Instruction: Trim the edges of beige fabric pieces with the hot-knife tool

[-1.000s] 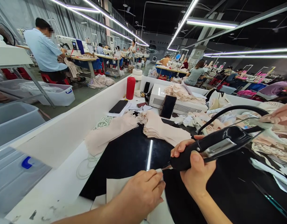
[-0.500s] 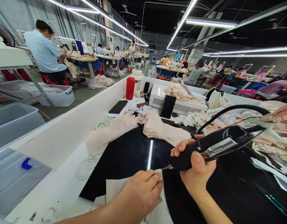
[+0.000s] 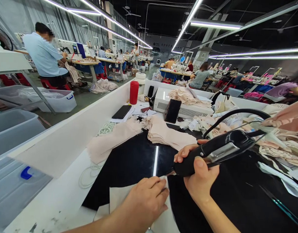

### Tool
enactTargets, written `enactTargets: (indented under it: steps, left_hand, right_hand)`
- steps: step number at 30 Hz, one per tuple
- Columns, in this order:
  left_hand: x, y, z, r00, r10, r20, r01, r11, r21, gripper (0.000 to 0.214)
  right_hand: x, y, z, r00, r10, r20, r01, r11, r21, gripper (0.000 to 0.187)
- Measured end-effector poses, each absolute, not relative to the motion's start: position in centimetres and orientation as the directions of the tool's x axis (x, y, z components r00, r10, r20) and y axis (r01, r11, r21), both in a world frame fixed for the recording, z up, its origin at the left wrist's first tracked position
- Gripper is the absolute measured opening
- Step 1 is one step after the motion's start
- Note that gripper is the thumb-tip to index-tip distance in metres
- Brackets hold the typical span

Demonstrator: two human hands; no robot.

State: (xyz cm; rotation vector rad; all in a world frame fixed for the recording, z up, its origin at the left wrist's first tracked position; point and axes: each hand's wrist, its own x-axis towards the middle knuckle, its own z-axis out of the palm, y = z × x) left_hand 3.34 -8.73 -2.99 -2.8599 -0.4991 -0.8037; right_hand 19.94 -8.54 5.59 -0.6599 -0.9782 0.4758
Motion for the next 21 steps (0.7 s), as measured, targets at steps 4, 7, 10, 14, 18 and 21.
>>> enactTargets:
  steps: [4, 7, 10, 14, 18, 21]
  left_hand:
    - [3.2, -8.6, -3.1, 0.813, 0.263, 0.52, 0.346, -0.936, -0.067, 0.033]
    - [3.1, -8.6, -2.8, 0.823, 0.262, 0.505, 0.343, -0.937, -0.073, 0.034]
    - [3.0, -8.5, -2.7, 0.84, 0.262, 0.475, 0.335, -0.939, -0.073, 0.034]
    - [3.0, -8.4, -2.8, 0.829, 0.26, 0.495, 0.336, -0.939, -0.07, 0.035]
    - [3.2, -8.6, -2.5, 0.813, 0.269, 0.516, 0.341, -0.939, -0.048, 0.034]
    - [3.2, -8.7, -2.0, 0.828, 0.265, 0.494, 0.332, -0.942, -0.052, 0.031]
  right_hand:
    - [19.5, -8.6, 5.8, 0.479, 0.631, 0.61, -0.108, 0.732, -0.673, 0.038]
    - [19.3, -8.6, 5.6, 0.458, 0.643, 0.614, -0.115, 0.727, -0.676, 0.037]
    - [19.2, -8.6, 5.4, 0.45, 0.65, 0.613, -0.104, 0.72, -0.686, 0.036]
    - [19.1, -8.7, 5.3, 0.449, 0.65, 0.613, -0.107, 0.721, -0.685, 0.033]
    - [19.0, -8.8, 5.2, 0.45, 0.649, 0.614, -0.099, 0.719, -0.688, 0.029]
    - [19.3, -8.9, 5.5, 0.438, 0.668, 0.602, -0.104, 0.702, -0.704, 0.033]
